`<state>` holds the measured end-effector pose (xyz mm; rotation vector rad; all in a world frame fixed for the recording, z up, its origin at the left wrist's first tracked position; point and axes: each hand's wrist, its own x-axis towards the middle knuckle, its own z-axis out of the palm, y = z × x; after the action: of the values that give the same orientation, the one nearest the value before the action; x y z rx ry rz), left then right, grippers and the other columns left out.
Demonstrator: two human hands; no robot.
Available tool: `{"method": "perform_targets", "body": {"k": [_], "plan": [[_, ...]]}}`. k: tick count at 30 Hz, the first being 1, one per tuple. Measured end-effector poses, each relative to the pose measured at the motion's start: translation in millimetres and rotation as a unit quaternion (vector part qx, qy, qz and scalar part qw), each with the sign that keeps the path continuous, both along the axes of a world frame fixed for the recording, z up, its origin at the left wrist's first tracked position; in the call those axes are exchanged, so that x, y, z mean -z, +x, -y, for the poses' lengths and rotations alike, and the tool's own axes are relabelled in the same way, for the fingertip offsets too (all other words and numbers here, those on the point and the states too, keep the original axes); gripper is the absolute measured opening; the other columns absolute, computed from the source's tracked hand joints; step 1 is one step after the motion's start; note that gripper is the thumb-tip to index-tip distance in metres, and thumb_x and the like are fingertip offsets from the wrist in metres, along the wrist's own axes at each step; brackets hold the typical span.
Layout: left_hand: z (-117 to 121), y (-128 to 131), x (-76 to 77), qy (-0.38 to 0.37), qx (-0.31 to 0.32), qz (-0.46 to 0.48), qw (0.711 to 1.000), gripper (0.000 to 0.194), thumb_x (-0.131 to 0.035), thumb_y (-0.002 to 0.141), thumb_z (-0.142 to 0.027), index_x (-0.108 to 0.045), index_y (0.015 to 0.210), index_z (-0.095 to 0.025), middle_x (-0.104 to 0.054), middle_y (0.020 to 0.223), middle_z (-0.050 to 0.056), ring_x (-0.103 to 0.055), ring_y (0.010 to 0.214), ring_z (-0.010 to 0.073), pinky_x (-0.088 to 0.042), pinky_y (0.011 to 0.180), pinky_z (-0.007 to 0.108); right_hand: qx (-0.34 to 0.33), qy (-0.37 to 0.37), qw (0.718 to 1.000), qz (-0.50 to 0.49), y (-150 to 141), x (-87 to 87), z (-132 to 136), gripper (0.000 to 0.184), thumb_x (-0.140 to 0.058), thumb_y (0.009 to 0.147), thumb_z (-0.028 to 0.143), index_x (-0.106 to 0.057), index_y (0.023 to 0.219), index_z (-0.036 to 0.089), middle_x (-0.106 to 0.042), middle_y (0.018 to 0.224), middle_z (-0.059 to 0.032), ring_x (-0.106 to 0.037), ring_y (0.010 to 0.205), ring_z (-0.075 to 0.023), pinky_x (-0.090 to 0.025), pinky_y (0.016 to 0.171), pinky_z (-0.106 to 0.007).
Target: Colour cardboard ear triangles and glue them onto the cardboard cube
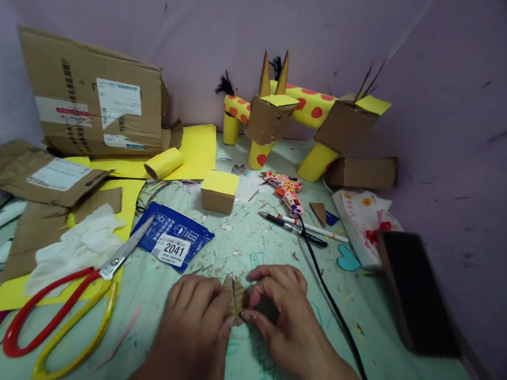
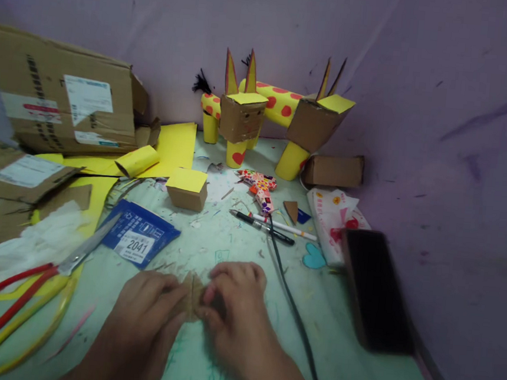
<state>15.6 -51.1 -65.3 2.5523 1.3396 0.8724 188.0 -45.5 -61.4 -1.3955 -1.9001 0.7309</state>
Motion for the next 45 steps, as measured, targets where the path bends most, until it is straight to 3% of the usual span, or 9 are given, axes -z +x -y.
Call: {"method": "perform_targets", "body": {"k": [5,11,20,22,25,28,30,37,45], "plan": [[0.6,-1.8,1.4,-0.011,-0.014,0.007,1.000,0.019,-0.051,0.078,-0.010,-0.055,0.095,-0.014,-0.052,0.090,0.010,-0.046,0.084,0.0249,-0.043,0.071,0.046,-0.007,0.013,1.000,0.024,0.5,1.5,2.2,0.043,-0.076,0.060,0.005,-0.059,0.097,0.018,-0.058,0.105,-0.0082,-0.049,0.098,-0.0261,-0.033,0.086,-0.044],[-0.2,-5.5,1.0,-0.044,0.009,0.013,0.999,0.024,-0.056,0.075,-0.012,-0.053,0.099,-0.016,-0.051,0.094,0.008,-0.046,0.088,0.0240,-0.042,0.073,0.042,-0.012,-0.002,1.000,-0.007,2.0,0.8,1.4,0.023,-0.070,0.062,0.003,-0.056,0.071,0.020,-0.062,0.096,-0.0030,-0.054,0.093,-0.0229,-0.032,0.088,-0.046],[5.2,0.0,-3.0,-0.059,0.024,0.082,0.995,0.020,-0.045,0.078,-0.004,-0.058,0.084,-0.019,-0.054,0.087,0.004,-0.046,0.086,0.0199,-0.035,0.089,0.046,-0.038,0.227,0.973,0.021,7.4,-5.2,1.4,0.025,-0.057,0.070,-0.001,-0.058,0.067,0.024,-0.069,0.071,0.0073,-0.060,0.070,-0.0137,-0.026,0.101,-0.051],[3.5,-0.8,-3.8,-0.058,0.018,0.080,0.995,0.019,-0.045,0.079,-0.004,-0.058,0.082,-0.018,-0.054,0.086,0.005,-0.046,0.086,0.0197,-0.037,0.086,0.044,-0.028,0.191,0.981,-0.011,7.2,-5.8,1.5,0.021,-0.058,0.072,0.003,-0.061,0.069,0.024,-0.070,0.069,0.0051,-0.062,0.067,-0.0146,-0.036,0.093,-0.047],[0.5,-3.2,-5.9,-0.038,0.005,0.088,0.995,0.018,-0.047,0.079,-0.003,-0.057,0.084,-0.018,-0.054,0.086,0.005,-0.047,0.086,0.0194,-0.038,0.081,0.040,0.038,-0.026,0.995,-0.088,7.5,-4.5,2.6,0.007,-0.064,0.073,0.016,-0.065,0.068,0.020,-0.071,0.064,-0.0012,-0.064,0.058,-0.0171,-0.049,0.063,-0.033],[0.3,-5.9,-8.8,-0.031,0.000,0.084,0.996,0.018,-0.047,0.079,-0.003,-0.056,0.084,-0.018,-0.056,0.084,0.004,-0.048,0.084,0.0185,-0.038,0.083,0.041,0.119,-0.243,0.956,-0.114,8.5,-3.0,7.2,0.005,-0.067,0.069,0.020,-0.067,0.073,0.017,-0.070,0.060,-0.0028,-0.064,0.053,-0.0180,-0.048,0.049,-0.027],[2.3,-7.0,-10.7,-0.048,0.003,0.072,0.996,0.020,-0.046,0.079,-0.003,-0.056,0.084,-0.019,-0.058,0.082,0.003,-0.049,0.082,0.0175,-0.035,0.089,0.044,0.131,-0.276,0.949,-0.083,8.6,-3.9,12.2,0.011,-0.067,0.068,0.019,-0.066,0.078,0.017,-0.070,0.060,-0.0019,-0.065,0.053,-0.0182,-0.048,0.051,-0.027],[16.1,-1.4,-5.2,-0.020,0.120,0.036,0.992,0.028,-0.045,0.073,-0.011,-0.059,0.096,-0.017,-0.065,0.093,0.005,-0.051,0.088,0.0202,-0.030,0.095,0.044,0.093,-0.152,0.966,0.188,5.6,-14.0,23.8,0.014,-0.065,0.072,0.027,-0.065,0.060,0.022,-0.068,0.050,0.0002,-0.062,0.045,-0.0198,-0.037,0.044,-0.026],[26.3,5.9,9.7,0.011,0.148,-0.116,0.982,0.037,-0.047,0.084,-0.036,-0.060,0.112,-0.015,-0.064,0.114,0.007,-0.049,0.096,0.0232,-0.027,0.097,0.045,0.000,0.010,0.991,0.136,16.5,-16.7,28.9,0.020,-0.055,0.080,0.015,-0.071,0.090,0.023,-0.074,0.086,-0.0053,-0.067,0.074,-0.0215,-0.050,0.070,-0.036]]}}
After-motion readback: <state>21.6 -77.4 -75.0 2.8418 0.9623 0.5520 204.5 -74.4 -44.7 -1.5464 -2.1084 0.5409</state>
